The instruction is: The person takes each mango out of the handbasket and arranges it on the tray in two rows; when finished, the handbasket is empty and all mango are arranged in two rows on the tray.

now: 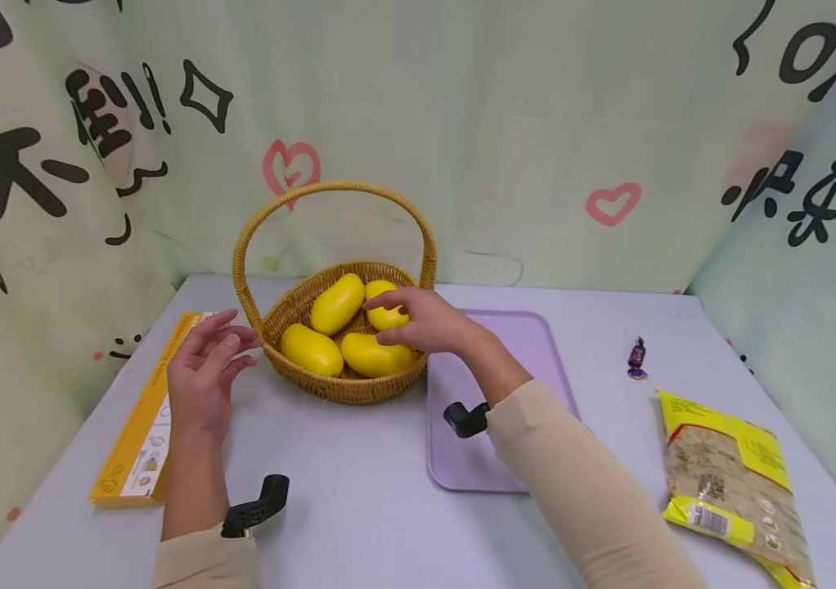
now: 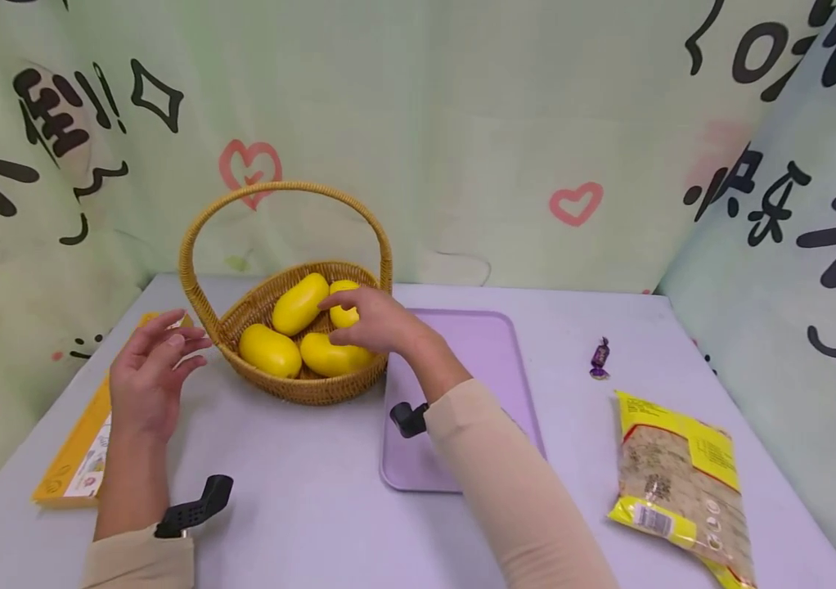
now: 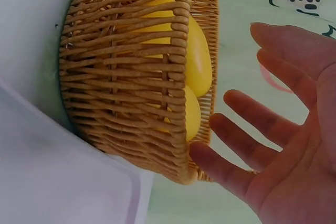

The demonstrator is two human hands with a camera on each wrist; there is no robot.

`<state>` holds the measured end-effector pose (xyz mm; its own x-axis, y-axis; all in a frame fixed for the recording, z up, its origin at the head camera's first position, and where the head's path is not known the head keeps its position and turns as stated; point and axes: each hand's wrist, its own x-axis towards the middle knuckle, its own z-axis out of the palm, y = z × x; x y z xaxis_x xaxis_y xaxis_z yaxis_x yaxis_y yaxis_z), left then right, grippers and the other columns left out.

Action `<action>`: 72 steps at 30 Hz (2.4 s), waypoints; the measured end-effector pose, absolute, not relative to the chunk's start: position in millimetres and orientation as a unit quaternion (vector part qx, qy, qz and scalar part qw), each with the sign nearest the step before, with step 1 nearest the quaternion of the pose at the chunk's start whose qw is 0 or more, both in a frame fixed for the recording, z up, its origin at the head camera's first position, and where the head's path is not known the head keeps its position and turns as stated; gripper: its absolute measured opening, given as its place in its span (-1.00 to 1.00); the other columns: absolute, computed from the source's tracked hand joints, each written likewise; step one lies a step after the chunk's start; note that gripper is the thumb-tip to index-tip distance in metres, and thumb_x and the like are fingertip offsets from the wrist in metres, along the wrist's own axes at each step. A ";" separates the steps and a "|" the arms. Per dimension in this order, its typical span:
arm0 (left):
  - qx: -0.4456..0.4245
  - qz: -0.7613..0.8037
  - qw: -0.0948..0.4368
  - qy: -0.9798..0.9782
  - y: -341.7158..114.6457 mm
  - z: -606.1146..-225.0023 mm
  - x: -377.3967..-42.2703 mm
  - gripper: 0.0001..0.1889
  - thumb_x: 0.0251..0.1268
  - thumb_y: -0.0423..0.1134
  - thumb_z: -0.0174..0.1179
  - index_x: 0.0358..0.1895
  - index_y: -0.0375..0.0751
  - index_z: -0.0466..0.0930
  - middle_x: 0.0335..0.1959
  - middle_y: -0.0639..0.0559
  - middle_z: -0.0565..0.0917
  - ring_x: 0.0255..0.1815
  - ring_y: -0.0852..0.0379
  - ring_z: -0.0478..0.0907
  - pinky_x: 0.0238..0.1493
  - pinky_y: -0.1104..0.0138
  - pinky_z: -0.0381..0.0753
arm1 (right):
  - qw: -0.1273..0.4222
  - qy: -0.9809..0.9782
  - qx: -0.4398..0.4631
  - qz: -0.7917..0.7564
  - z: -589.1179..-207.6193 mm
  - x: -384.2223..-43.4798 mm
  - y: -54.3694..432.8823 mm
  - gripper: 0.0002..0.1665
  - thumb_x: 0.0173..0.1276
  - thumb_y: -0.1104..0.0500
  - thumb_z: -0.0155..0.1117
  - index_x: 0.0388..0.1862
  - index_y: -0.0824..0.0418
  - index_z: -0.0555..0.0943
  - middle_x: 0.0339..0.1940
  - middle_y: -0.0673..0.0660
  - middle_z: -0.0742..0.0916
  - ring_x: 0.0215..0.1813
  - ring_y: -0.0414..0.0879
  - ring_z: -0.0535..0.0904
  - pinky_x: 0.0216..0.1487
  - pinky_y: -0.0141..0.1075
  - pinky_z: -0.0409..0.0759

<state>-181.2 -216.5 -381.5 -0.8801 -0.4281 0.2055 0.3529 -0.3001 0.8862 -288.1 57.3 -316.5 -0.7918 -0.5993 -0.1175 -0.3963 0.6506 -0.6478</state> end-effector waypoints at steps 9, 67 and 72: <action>0.163 -0.763 0.158 -0.605 -231.8 -400.2 -187.7 -0.49 0.49 -0.28 0.24 0.45 0.03 0.48 0.30 0.08 0.56 0.30 0.14 0.50 0.05 0.50 0.69 | 0.191 0.900 -0.279 -0.277 -322.9 -289.4 46.5 -0.40 0.39 0.12 0.39 0.41 -0.11 0.57 0.49 0.11 0.54 0.32 0.11 0.52 0.18 -0.08 0.61; 0.189 -0.760 0.055 -0.619 -205.8 -415.5 -200.3 -0.20 0.47 -0.22 0.28 0.64 0.39 0.11 0.63 0.04 0.24 0.47 0.03 0.36 0.44 0.00 0.51 | 0.153 0.896 -0.288 -0.301 -303.4 -278.8 60.5 -0.35 0.32 0.23 0.46 0.38 -0.11 0.62 0.47 -0.01 0.58 0.33 0.11 0.49 0.32 -0.04 0.58; 0.185 -0.764 0.051 -0.616 -206.4 -415.0 -200.7 -0.20 0.48 -0.22 0.28 0.63 0.39 0.11 0.62 0.05 0.25 0.44 0.05 0.38 0.44 0.02 0.52 | 0.139 0.898 -0.283 -0.306 -297.2 -276.0 71.7 -0.36 0.33 0.22 0.43 0.39 -0.09 0.61 0.44 0.01 0.60 0.30 0.11 0.49 0.33 -0.04 0.57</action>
<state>-200.7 -206.4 -415.0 -0.9259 -0.3072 -0.2198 -0.1500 -0.2350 0.9603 -276.0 71.7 -297.2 -0.8006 -0.5943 -0.0762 -0.4240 0.6518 -0.6288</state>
